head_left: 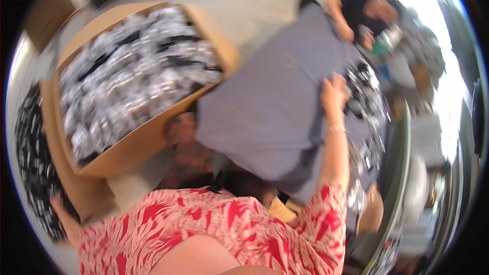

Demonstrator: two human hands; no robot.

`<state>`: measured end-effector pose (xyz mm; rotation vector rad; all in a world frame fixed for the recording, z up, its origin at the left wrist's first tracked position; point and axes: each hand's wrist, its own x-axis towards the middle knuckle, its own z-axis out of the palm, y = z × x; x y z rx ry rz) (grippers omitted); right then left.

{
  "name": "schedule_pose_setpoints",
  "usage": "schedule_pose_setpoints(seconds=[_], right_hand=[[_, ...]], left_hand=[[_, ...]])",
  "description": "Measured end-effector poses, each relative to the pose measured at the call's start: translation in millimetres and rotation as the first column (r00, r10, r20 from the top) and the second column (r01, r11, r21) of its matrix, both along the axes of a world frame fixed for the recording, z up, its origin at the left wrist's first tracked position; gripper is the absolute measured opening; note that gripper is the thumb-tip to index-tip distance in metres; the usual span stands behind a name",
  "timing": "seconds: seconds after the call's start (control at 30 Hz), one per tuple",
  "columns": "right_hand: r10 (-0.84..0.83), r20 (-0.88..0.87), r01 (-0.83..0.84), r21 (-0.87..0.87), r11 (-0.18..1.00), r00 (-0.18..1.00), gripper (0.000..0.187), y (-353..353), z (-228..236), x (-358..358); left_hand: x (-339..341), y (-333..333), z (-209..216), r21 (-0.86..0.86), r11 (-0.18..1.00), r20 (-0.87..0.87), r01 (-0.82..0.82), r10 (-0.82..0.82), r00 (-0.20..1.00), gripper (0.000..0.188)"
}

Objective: The recorder is manually assembling small metal components into circular frames at a workbench in a manufacturing setting.

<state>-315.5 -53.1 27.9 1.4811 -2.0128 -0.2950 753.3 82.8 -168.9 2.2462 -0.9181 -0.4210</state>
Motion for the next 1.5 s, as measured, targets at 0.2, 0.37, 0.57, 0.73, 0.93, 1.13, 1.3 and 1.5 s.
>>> schedule_pose_setpoints(seconds=[0.2,0.37,0.57,0.73,0.93,1.13,1.3,1.5], right_hand=[[-0.156,0.06,0.153,0.061,0.986,0.986,0.032,70.5,-12.2,-106.9],[-0.35,0.01,0.338,0.232,0.912,0.937,0.047,52.7,12.4,-74.4],[0.082,0.255,-0.084,-0.001,0.996,0.964,0.039,51.5,7.9,-13.7],[0.262,0.46,-0.214,-0.156,0.964,0.848,0.032,68.7,14.7,55.8],[0.325,0.55,-0.194,-0.285,0.939,0.769,0.027,100.0,7.1,67.3],[0.366,0.583,-0.183,-0.349,0.919,0.725,0.024,105.5,-5.3,88.2],[0.364,0.596,-0.171,-0.356,0.919,0.716,0.023,109.7,-14.9,101.4],[0.398,0.6,-0.198,-0.373,0.907,0.694,0.021,103.1,-12.1,99.2]], left_hand=[[42.0,50.4,-6.5,0.05,0.951,0.266,-0.307,0.283,0.921,0.089],[2.3,55.6,32.9,0.298,0.908,0.115,-0.295,0.273,0.955,0.092],[-85.1,24.2,76.5,0.401,0.811,0.052,-0.426,0.444,0.895,0.076],[-120.9,36.5,81.4,0.261,0.8,0.279,-0.54,0.473,0.836,0.085],[-90.1,36.5,76.4,0.241,0.84,0.128,-0.486,0.469,0.874,0.088],[-103.7,27.0,53.2,0.159,0.839,0.212,-0.52,0.486,0.848,0.073],[-130.2,17.9,56.6,0.072,0.729,0.217,-0.68,0.654,0.724,0.074],[-92.8,42.1,48.4,-0.063,0.704,0.124,-0.707,0.709,0.695,0.078]])
